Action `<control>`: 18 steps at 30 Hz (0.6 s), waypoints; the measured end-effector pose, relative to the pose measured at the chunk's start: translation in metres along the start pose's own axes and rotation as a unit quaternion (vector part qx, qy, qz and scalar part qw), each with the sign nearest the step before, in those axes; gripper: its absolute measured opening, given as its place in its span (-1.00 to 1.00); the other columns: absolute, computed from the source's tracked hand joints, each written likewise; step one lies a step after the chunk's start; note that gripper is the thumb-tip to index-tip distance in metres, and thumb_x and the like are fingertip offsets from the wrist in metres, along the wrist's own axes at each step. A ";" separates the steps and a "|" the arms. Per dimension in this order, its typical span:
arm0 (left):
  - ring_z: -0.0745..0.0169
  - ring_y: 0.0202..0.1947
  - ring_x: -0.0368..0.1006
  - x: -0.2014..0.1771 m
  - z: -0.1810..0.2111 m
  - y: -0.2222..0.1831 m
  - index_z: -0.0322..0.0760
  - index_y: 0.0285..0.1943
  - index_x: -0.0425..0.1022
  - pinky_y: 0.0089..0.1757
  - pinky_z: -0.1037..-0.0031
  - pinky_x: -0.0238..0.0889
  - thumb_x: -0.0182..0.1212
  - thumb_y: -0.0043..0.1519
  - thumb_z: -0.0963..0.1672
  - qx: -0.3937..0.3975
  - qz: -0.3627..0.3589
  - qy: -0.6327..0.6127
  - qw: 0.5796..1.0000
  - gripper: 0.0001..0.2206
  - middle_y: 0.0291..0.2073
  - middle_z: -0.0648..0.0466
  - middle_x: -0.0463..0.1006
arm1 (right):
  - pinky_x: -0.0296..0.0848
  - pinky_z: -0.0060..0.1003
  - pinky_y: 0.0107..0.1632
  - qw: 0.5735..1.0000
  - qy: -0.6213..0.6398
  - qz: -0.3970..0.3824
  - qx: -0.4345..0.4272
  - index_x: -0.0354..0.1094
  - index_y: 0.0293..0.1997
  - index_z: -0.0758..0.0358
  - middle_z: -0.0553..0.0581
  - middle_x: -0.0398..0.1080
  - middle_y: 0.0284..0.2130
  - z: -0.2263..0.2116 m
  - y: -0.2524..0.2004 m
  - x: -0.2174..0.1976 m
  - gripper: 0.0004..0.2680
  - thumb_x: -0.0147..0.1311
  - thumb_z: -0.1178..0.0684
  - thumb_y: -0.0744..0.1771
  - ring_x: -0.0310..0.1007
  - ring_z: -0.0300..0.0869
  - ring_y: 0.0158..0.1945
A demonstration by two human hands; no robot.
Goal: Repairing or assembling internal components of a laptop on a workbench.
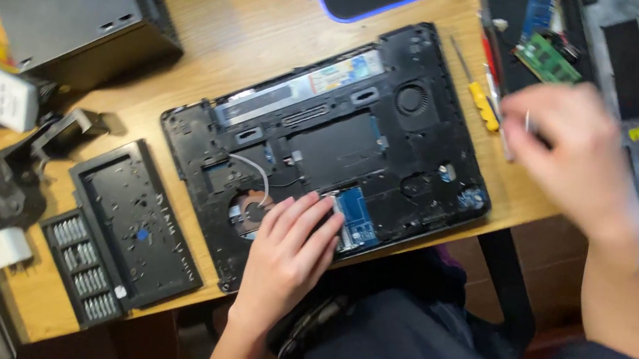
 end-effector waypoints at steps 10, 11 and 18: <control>-0.23 0.40 0.21 -0.050 -0.073 -0.060 -0.25 0.22 0.50 0.32 0.06 0.08 0.31 0.23 -0.22 -0.229 0.142 0.098 0.958 -0.65 0.36 -0.16 0.32 | 0.19 -0.05 0.51 0.978 0.209 -0.002 0.007 0.35 0.27 0.26 0.37 0.07 0.48 -0.055 -0.007 0.052 -0.70 0.16 0.18 0.36 0.12 0.17 0.55; -0.23 0.40 0.21 -0.050 -0.074 -0.063 -0.25 0.22 0.50 0.32 0.06 0.08 0.31 0.23 -0.22 -0.232 0.147 0.102 0.956 -0.65 0.36 -0.16 0.32 | 0.19 -0.05 0.51 0.978 0.211 -0.002 0.000 0.35 0.27 0.26 0.37 0.07 0.48 -0.059 -0.006 0.054 -0.70 0.16 0.18 0.36 0.12 0.17 0.55; -0.38 0.53 0.02 -0.040 -0.100 -0.071 -0.31 0.42 0.31 0.35 0.18 0.03 0.23 0.30 -0.18 -0.312 0.166 -0.094 0.931 -0.53 0.56 -0.35 -0.03 | 0.09 -0.13 0.53 0.955 0.284 0.003 0.082 0.28 0.34 0.34 0.35 0.10 0.50 -0.030 -0.003 0.068 -0.65 0.09 0.22 0.36 0.09 0.06 0.57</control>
Point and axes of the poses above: each hand's wrist, its own y-axis towards the middle knuckle, its own x-axis out of the palm, z = x × y, the point moved 10 cm from there along y, towards the middle knuckle
